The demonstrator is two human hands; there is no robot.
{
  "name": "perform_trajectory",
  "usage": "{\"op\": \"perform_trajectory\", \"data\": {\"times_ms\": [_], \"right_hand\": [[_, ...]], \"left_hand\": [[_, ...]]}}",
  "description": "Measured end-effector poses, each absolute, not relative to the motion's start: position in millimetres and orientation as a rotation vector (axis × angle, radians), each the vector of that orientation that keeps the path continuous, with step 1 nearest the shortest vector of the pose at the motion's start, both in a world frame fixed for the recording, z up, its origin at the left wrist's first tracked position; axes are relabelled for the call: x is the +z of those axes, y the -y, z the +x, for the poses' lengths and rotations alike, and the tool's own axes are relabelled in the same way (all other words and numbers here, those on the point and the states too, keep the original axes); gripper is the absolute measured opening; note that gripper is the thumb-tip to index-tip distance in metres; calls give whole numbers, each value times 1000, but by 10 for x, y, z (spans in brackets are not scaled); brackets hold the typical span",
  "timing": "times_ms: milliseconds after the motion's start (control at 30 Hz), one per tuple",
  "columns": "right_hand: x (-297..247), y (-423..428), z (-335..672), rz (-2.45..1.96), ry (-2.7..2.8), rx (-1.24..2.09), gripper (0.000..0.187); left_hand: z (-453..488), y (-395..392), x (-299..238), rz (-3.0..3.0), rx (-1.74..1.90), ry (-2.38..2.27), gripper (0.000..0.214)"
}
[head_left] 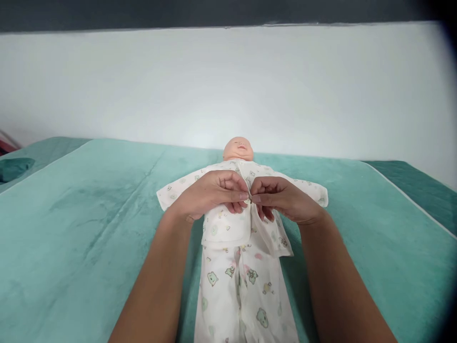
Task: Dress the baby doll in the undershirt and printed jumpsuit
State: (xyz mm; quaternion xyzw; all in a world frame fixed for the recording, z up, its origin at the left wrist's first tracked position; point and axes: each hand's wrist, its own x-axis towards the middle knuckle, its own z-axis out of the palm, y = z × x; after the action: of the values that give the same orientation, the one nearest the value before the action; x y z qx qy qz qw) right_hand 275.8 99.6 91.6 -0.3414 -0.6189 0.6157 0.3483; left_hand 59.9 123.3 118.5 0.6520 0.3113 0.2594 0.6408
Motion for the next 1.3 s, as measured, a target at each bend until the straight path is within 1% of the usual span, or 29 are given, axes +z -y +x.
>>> {"op": "perform_trajectory", "data": {"times_ms": [200, 400, 667, 800, 1300], "right_hand": [[888, -1009, 2753, -899, 1607, 1584, 22], [859, -1019, 2767, -852, 1613, 1589, 19], [816, -1043, 2793, -755, 1606, 1640, 16], [839, -1037, 2788, -777, 1611, 1659, 15], [976, -1002, 2709, -927, 1769, 1646, 19]], "left_hand": [[598, -1254, 1171, 1485, 575, -707, 15], [594, -1266, 1149, 1482, 576, -674, 15], [583, -1304, 1105, 1458, 581, -681, 21], [586, -1316, 1091, 1450, 578, -676, 22], [620, -1261, 1120, 1528, 538, -728, 24]]}}
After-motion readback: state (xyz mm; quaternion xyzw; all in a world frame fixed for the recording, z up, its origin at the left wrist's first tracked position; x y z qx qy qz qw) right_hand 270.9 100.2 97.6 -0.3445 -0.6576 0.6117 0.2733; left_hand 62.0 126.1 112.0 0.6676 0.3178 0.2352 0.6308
